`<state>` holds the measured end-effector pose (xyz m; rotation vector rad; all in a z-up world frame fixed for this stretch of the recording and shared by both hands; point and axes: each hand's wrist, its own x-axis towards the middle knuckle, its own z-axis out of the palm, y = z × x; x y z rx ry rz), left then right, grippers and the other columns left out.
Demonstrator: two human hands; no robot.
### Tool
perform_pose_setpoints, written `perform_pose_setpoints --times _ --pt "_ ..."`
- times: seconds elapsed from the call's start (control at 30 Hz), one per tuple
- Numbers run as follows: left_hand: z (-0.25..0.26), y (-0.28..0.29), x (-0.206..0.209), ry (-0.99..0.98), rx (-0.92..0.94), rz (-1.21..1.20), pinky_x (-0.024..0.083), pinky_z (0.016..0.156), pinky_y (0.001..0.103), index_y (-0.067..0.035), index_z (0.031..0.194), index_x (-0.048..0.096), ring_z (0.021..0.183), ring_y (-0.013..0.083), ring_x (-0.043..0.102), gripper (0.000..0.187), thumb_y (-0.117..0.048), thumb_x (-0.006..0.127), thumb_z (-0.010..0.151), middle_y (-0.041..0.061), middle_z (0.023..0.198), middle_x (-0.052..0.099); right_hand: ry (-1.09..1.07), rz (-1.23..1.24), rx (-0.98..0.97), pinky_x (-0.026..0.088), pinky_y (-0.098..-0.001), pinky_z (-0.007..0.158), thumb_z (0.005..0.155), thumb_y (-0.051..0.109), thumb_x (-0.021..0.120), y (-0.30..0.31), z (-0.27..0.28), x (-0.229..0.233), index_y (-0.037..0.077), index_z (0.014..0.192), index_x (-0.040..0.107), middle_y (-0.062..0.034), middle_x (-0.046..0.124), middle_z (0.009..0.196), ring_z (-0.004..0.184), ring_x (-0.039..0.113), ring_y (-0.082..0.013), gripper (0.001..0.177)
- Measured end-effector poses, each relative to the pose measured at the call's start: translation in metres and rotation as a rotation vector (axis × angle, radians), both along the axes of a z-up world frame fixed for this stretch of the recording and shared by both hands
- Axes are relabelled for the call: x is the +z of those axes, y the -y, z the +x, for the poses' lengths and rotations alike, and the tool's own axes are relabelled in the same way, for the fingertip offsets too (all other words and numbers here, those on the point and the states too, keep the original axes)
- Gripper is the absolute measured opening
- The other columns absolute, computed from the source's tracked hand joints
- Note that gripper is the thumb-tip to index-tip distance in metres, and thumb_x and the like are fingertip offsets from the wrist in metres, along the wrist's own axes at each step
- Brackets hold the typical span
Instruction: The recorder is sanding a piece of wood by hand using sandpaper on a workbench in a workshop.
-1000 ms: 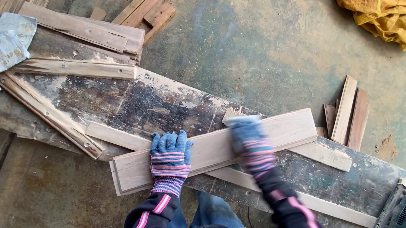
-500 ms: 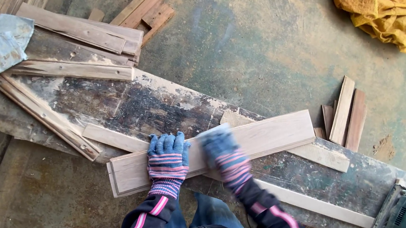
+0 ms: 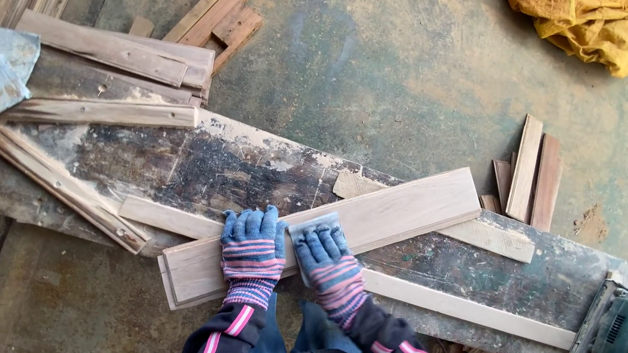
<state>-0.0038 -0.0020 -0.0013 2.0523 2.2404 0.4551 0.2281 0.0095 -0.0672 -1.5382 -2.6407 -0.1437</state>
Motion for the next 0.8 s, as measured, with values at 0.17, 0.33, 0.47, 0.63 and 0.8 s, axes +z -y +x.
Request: perform_pose_setpoints --times 0.17,0.33,0.47,0.63,0.8 --pt "0.001 0.002 -0.002 0.033 0.014 -0.028 0.035 0.115 0.056 -0.011 0.128 0.063 0.118 0.031 0.055 0.043 -0.038 0.063 0.095 0.011 0.114 0.062 -0.237 -0.065 -0.003 0.048 -0.0384 0.115 0.1 0.008 0.058 -0.087 0.106 0.063 0.006 0.146 0.056 -0.0144 0.065 0.139 0.129 0.061 -0.0262 0.046" --pt "0.003 0.001 0.002 0.015 0.02 -0.05 0.034 0.115 0.057 -0.012 0.127 0.063 0.118 0.0303 0.056 0.044 -0.039 0.063 0.093 0.01 0.115 0.062 -0.561 -0.218 -0.506 0.058 -0.0271 0.081 0.106 0.021 0.059 -0.093 0.121 0.054 0.007 0.135 0.062 -0.0098 0.071 0.112 0.085 0.065 -0.0161 0.032" --pt "0.001 0.003 -0.003 0.012 0.023 -0.043 0.034 0.116 0.056 -0.012 0.128 0.063 0.118 0.0306 0.056 0.044 -0.041 0.062 0.095 0.01 0.115 0.061 -0.349 -0.084 -0.217 0.061 -0.0295 0.077 0.097 0.017 0.059 -0.039 0.065 0.059 0.014 0.135 0.059 -0.0071 0.068 0.112 0.083 0.066 -0.0173 0.038" --pt "0.002 0.002 -0.003 -0.001 0.007 -0.045 0.034 0.116 0.056 -0.012 0.129 0.063 0.118 0.0299 0.056 0.046 -0.041 0.061 0.094 0.009 0.115 0.061 -0.151 0.029 0.043 0.058 -0.0397 0.101 0.086 0.009 0.063 -0.017 0.075 0.073 0.019 0.131 0.063 -0.0078 0.066 0.133 0.116 0.07 -0.0253 0.046" --pt "0.001 0.004 -0.005 0.005 0.01 -0.03 0.034 0.115 0.056 -0.012 0.128 0.063 0.118 0.0309 0.056 0.044 -0.04 0.062 0.094 0.011 0.115 0.061 -0.496 -0.307 -0.496 0.058 -0.0322 0.106 0.099 0.013 0.057 -0.054 0.122 0.097 0.018 0.137 0.064 -0.0093 0.069 0.137 0.116 0.071 -0.0221 0.039"
